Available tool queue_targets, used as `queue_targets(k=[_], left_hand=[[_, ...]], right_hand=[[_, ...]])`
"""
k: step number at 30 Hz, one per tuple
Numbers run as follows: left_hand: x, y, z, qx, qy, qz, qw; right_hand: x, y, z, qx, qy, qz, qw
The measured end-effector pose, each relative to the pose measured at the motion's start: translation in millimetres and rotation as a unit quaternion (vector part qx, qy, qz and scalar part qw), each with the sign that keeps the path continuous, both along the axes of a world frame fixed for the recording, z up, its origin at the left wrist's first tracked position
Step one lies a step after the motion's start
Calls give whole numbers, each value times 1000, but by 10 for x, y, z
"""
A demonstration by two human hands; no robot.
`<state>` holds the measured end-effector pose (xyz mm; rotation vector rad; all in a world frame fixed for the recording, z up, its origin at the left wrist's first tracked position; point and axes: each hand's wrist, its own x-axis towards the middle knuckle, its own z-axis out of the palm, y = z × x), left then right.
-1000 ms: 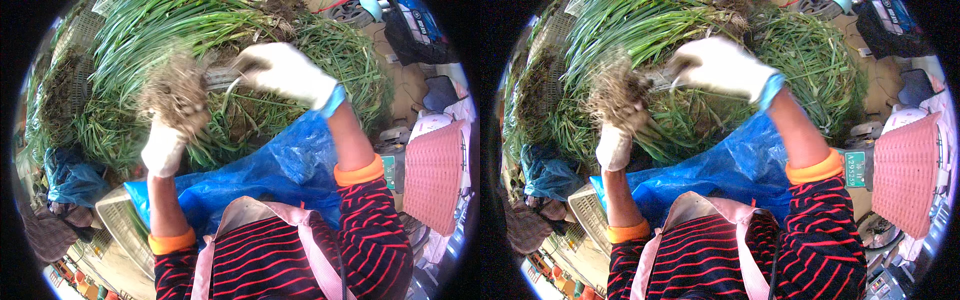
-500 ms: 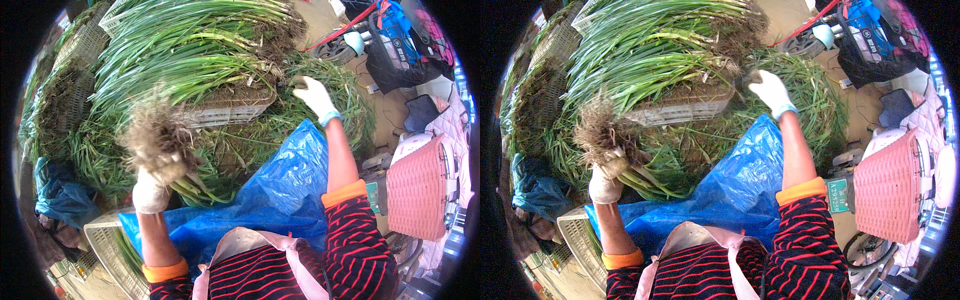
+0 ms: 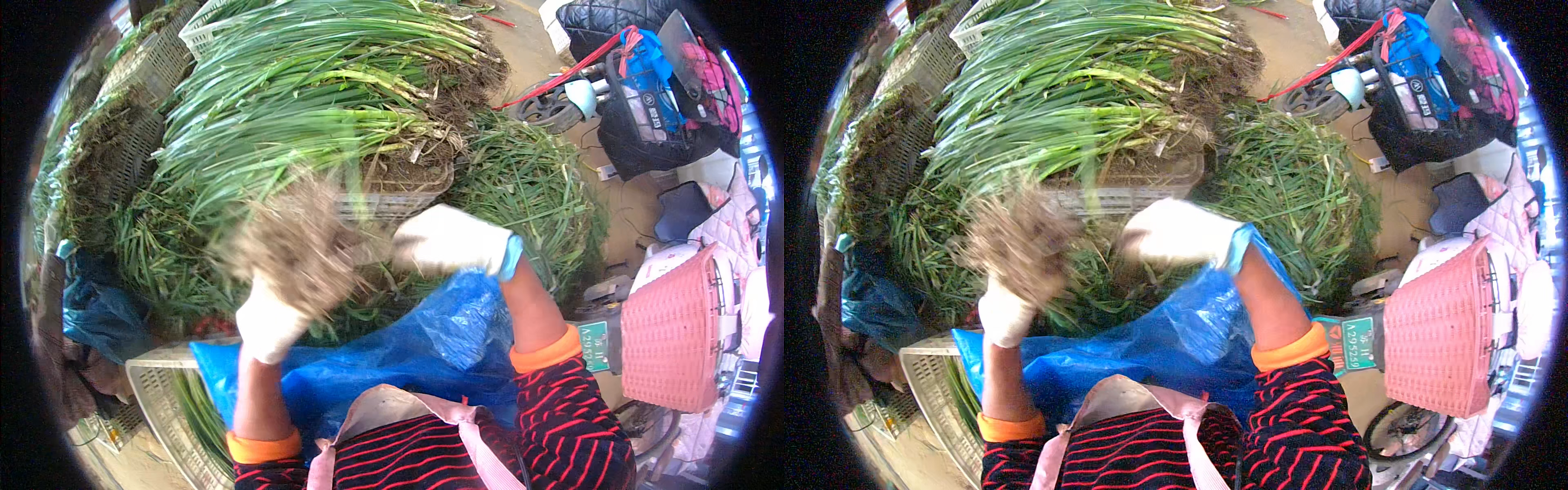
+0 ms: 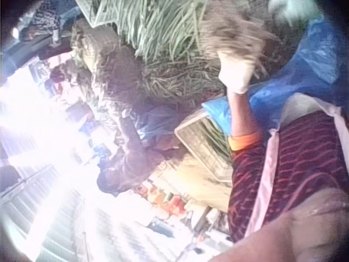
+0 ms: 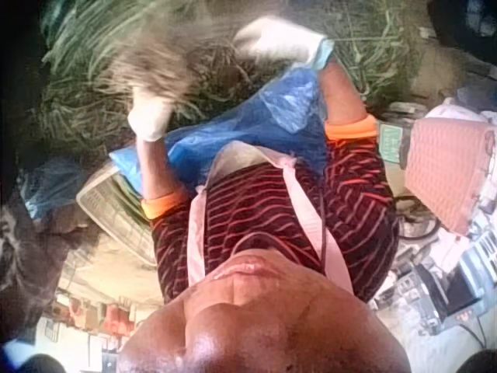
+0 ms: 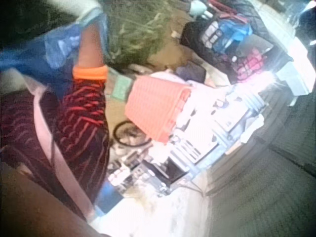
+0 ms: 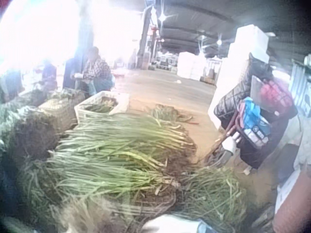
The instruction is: The person repeatedly picks up bunches of green onions from a large pile, removes the root ends by hand, and places the trimmed onions into a white plastic basket. The person also discards the removed roots into a blue bag. The process is continuous and repetitive throughout the clip.
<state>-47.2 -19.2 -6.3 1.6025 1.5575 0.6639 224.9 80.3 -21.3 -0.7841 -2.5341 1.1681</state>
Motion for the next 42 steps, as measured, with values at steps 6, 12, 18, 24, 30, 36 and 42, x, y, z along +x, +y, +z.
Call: queue_targets(k=[6, 12, 18, 24, 30, 36, 42], left_hand=[[139, 1, 7, -20, -35, -270, 962], [214, -149, -170, 7, -144, -322, 936], [-413, -170, -671, 20, 49, -130, 990], [-316, 72, -160, -80, -555, 186, 807], [-280, 122, -77, -52, -523, 159, 835], [-415, 65, -226, -43, -528, 268, 805], [-365, 144, -37, -14, -524, 257, 812]], right_hand=[[9, 36, 390, -225, 8, 75, 971], [125, 966, -170, 233, -121, -303, 916], [-307, 1392, -407, 289, -310, -260, 868], [-112, 1547, -325, 163, -133, -278, 937], [6, 1806, -259, 128, -9, -401, 907], [-161, 1916, -371, 265, -343, -334, 837], [155, 1816, -283, 11, -18, -307, 951]])
